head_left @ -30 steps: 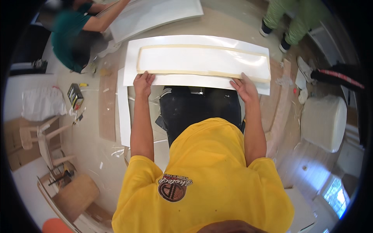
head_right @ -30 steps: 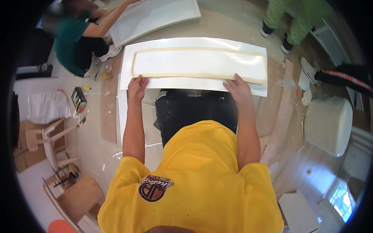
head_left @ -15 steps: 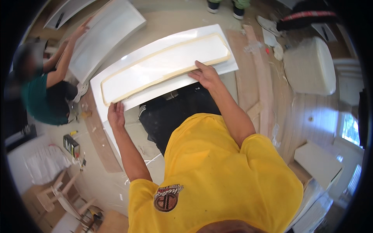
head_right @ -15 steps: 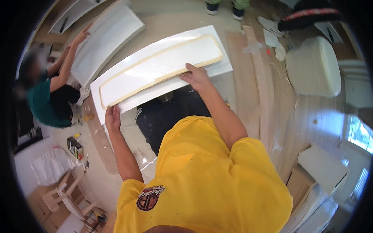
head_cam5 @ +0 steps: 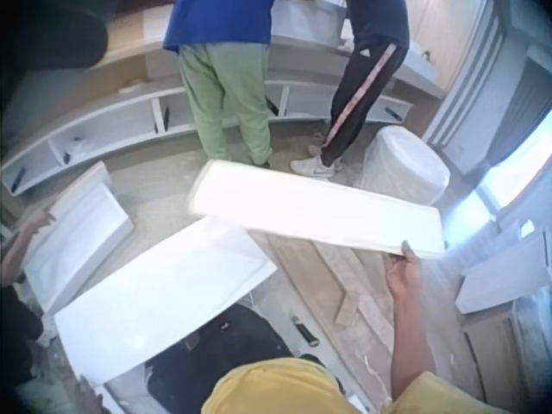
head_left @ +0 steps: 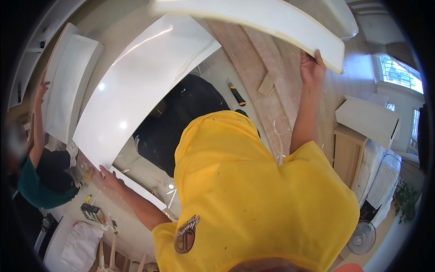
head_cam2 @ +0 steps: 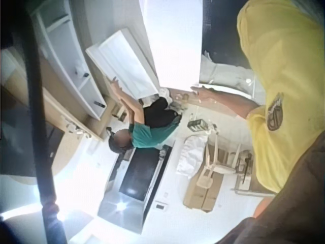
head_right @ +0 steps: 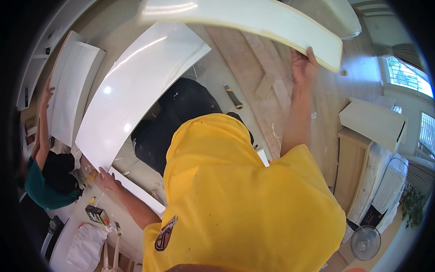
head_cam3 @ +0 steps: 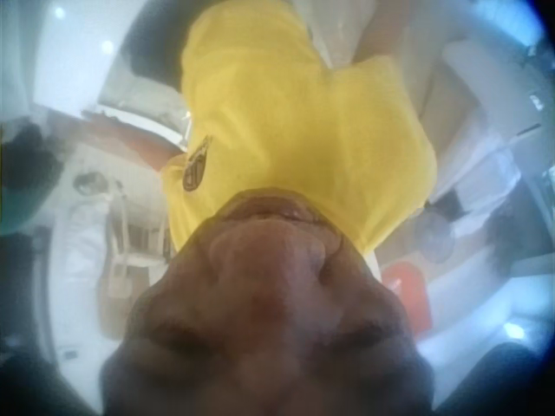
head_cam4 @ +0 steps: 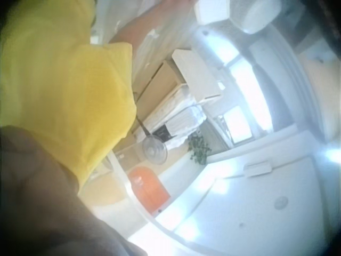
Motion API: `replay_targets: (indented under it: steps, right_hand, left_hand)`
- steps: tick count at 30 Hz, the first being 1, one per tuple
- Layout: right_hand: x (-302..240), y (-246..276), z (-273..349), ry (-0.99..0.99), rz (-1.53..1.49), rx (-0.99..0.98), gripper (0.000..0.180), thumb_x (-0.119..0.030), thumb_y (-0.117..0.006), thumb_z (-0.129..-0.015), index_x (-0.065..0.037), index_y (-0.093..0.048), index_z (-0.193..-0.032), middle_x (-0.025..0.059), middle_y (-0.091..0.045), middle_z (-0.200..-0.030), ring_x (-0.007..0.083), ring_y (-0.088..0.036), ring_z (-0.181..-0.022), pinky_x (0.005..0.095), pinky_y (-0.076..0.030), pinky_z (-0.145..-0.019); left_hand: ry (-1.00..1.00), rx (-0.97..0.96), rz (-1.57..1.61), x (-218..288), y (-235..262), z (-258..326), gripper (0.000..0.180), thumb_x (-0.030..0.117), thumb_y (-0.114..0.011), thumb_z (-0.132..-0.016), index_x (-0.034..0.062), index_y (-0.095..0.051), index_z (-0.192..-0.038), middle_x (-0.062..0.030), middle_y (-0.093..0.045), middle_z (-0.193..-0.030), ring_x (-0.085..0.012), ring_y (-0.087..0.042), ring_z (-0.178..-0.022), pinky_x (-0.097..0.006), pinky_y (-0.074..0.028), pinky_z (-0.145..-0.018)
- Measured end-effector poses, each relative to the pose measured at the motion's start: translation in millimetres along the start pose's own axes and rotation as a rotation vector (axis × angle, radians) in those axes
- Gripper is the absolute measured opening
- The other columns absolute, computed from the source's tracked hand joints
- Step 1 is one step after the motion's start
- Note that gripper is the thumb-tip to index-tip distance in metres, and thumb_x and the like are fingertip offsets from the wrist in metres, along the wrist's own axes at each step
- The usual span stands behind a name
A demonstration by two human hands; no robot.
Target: The person kneels on the floor and uses a utility knife to cut protective film from white cabinet doors and panels. They peel off the film, flip the parts, and continue trimming edges while other workers handle similar pieces nearby.
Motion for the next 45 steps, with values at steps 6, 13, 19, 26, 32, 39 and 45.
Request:
replay_targets:
  steps: [6,13,19,26,32,39,45]
  right_hand:
    - [112,217,8,-0.516,0.721,0.255,0.027,-0.022,-0.061,-0.101,0.001,-0.061,-0.115,0.0143,-0.066,-0.1,0.0296,-0.067,-0.088,0.0436,-0.06,-0.079]
    - [275,161,113,-0.333,2.027,-0.678,0.054,-0.027,-0.073,-0.086,0.0,-0.059,-0.131,0.0256,-0.068,-0.115,0.0423,-0.066,-0.108,0.0437,-0.055,-0.092]
    - [292,148,120,-0.449,2.022,-0.421,0.056,-0.024,-0.078,-0.084,0.0,-0.056,-0.129,0.03,-0.06,-0.128,0.046,-0.062,-0.116,0.0475,-0.052,-0.097]
    - [311,171,109,-0.267,1.977,-0.703,0.028,-0.016,-0.07,-0.088,-0.001,-0.057,-0.108,0.0193,-0.067,-0.088,0.0388,-0.07,-0.088,0.0483,-0.058,-0.078]
    - [271,99,58,-0.461,1.139,0.03,0.018,-0.021,-0.059,-0.098,-0.004,-0.06,-0.092,0.0041,-0.059,-0.075,0.0131,-0.057,-0.058,0.0311,-0.047,-0.05]
    - [232,-81,16,0.056,1.263,-0.373,0.034,-0.028,-0.067,-0.096,0.002,-0.068,-0.112,0.0134,-0.069,-0.087,0.0276,-0.069,-0.081,0.0385,-0.055,-0.075]
    - [245,-109,-3,0.202,1.644,-0.538,0.035,-0.028,-0.074,-0.088,0.002,-0.072,-0.106,0.0221,-0.072,-0.095,0.0409,-0.069,-0.092,0.0447,-0.054,-0.083]
  left_hand:
    - [0.216,0.045,0.334,-56,-17,-57,0.046,0.029,-0.069,-0.097,0.002,-0.052,-0.131,-0.016,-0.065,-0.122,-0.0276,-0.064,-0.108,-0.045,-0.06,-0.078]
    - [0.258,-0.269,0.445,-103,27,-122,0.033,0.028,-0.059,-0.104,0.0108,-0.055,-0.131,-0.0098,-0.06,-0.13,-0.0315,-0.058,-0.12,-0.059,-0.055,-0.096]
    - [0.35,-0.123,0.3,-61,10,-68,0.034,0.023,-0.058,-0.104,0.0062,-0.056,-0.133,-0.0123,-0.063,-0.124,-0.0294,-0.065,-0.108,-0.049,-0.062,-0.082]
    - [0.209,-0.074,-0.13,-35,15,-57,0.031,0.02,-0.059,-0.101,0.0032,-0.061,-0.127,-0.0101,-0.066,-0.112,-0.022,-0.066,-0.092,-0.039,-0.061,-0.066]
    - [0.118,-0.094,-0.075,-42,-1,-62,0.028,0.018,-0.058,-0.1,-0.0018,-0.062,-0.121,-0.0089,-0.066,-0.098,-0.0166,-0.063,-0.081,-0.032,-0.054,-0.058]
    - [-0.026,0.05,-0.071,-75,8,-93,0.038,0.015,-0.061,-0.097,-0.0046,-0.059,-0.13,-0.0112,-0.069,-0.095,-0.0163,-0.063,-0.079,-0.032,-0.053,-0.062]
    - [0.094,-0.173,-0.065,-47,-17,-54,0.045,0.018,-0.064,-0.097,-0.0041,-0.057,-0.135,-0.015,-0.069,-0.11,-0.0221,-0.067,-0.089,-0.037,-0.055,-0.067]
Point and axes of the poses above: each hand's wrist, its own z-axis away from the middle knuckle, its own y-axis out of the back of the hand, x = y × z, the point moved 3 cm from there along -z, towards the middle knuckle
